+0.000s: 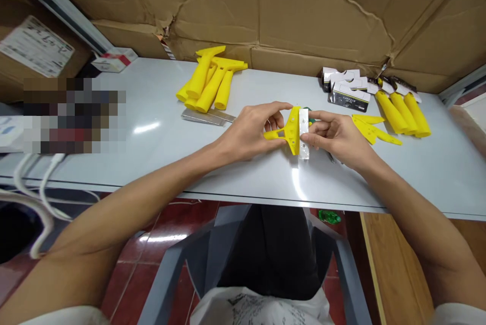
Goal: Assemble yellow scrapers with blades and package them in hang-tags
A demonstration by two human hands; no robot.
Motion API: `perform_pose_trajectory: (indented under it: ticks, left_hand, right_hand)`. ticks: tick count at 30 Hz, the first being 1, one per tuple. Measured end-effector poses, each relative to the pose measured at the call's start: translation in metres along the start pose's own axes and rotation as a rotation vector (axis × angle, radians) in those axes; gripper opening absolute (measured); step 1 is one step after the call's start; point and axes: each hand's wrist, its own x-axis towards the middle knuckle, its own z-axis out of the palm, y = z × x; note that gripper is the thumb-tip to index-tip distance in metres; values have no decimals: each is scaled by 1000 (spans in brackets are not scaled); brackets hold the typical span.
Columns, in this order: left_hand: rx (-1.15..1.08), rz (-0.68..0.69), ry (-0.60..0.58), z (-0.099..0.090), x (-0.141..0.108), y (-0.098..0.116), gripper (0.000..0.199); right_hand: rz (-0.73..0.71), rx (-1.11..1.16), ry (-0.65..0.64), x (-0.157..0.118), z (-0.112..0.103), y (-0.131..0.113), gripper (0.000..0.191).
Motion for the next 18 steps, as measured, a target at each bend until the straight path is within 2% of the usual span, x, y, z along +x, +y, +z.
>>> perform_pose_trajectory:
  ticks: [3,7,10,14,18]
  left_hand:
    - [3,40,26,2,0,-1,62]
    - [-12,93,51,3,0,1,62]
    - [22,178,56,4,-3,1,62]
    - [162,291,4,4,-7,2,57]
    - [249,252,-103,2,-7,5,47]
  right_hand:
    - [-36,-55,35,0,2,-1,52]
    - [-50,-101,46,-2,7,-5,38]
    - [-58,-126,38,-3,9,-5,37]
    - [-70,-177,50,-5,9,-5,36]
    - [-65,-230,62,-6,12,-5,41]
